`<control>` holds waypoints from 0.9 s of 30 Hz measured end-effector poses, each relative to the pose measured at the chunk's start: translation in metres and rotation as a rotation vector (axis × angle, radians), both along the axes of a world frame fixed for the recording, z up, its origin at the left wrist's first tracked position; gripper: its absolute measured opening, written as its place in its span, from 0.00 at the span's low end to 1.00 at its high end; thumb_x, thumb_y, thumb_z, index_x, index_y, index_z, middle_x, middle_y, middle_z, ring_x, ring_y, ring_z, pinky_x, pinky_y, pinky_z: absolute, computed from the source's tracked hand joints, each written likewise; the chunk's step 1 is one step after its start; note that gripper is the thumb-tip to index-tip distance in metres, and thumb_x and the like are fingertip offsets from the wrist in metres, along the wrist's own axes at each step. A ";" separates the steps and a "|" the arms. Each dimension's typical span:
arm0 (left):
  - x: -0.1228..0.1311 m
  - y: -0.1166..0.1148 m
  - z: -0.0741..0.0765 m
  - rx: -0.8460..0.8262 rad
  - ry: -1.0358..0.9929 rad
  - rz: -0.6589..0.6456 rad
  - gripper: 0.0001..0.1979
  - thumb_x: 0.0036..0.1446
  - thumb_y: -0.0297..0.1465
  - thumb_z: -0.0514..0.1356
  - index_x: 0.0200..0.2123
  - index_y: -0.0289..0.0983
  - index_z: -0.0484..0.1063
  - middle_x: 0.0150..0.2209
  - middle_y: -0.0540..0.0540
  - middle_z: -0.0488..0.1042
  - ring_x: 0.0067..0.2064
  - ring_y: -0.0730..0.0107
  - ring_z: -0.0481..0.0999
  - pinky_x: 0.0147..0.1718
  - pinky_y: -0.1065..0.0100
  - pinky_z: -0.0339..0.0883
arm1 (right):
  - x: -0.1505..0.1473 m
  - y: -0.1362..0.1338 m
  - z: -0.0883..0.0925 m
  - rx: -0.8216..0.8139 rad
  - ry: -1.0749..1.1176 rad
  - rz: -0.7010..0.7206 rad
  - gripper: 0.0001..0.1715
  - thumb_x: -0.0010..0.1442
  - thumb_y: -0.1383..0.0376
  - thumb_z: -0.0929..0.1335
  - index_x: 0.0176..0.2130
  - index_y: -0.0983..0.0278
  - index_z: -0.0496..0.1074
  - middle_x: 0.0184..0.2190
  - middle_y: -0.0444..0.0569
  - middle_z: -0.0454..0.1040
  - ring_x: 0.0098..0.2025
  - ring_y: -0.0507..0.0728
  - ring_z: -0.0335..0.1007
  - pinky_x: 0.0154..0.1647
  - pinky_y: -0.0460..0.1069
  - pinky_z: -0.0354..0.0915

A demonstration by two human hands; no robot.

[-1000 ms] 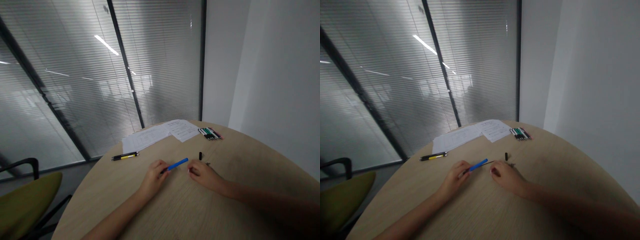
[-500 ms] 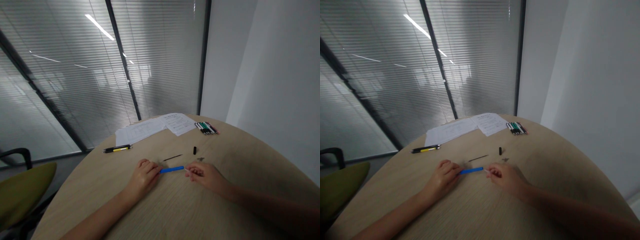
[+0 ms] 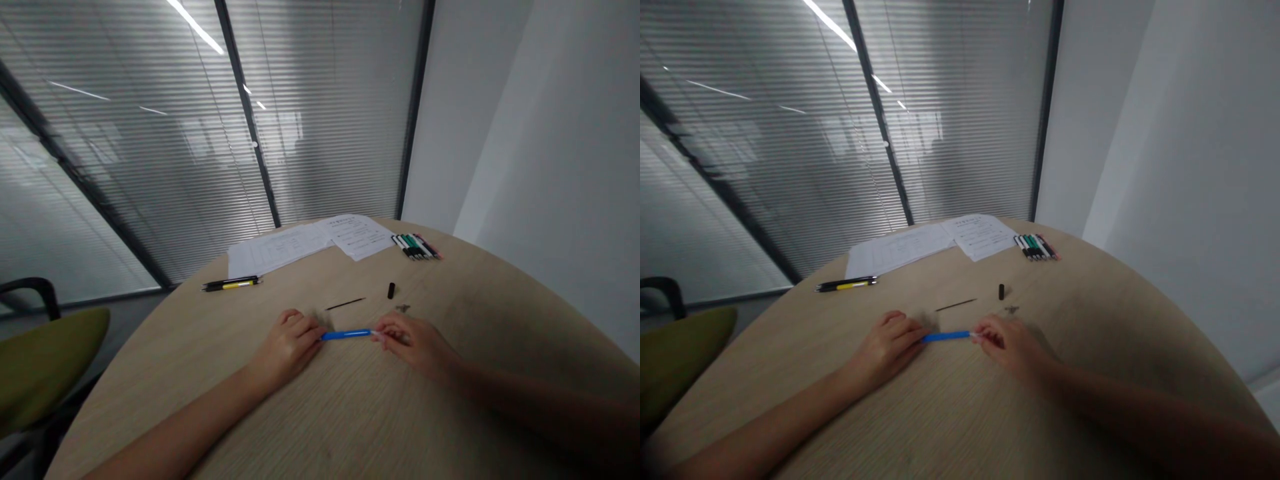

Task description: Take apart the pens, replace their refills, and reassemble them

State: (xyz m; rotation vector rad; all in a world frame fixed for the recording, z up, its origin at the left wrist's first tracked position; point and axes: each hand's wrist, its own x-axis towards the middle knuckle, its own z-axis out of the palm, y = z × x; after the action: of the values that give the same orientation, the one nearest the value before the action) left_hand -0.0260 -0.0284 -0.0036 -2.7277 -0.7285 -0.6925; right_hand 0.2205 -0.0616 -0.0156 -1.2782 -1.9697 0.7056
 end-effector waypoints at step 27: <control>0.016 -0.028 0.010 -0.596 -0.308 0.067 0.08 0.54 0.29 0.51 0.35 0.36 0.69 0.31 0.47 0.70 0.33 0.70 0.70 0.33 0.69 0.64 | 0.007 -0.007 -0.014 0.640 -0.106 0.049 0.22 0.55 0.72 0.58 0.50 0.61 0.54 0.41 0.52 0.72 0.39 0.52 0.69 0.37 0.47 0.67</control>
State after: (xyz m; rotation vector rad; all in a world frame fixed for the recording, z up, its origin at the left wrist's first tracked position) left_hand -0.0099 -0.0565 0.0062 -3.1265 -1.2658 -1.0326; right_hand 0.2272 -0.0688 -0.0298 -0.8852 -2.0743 0.0036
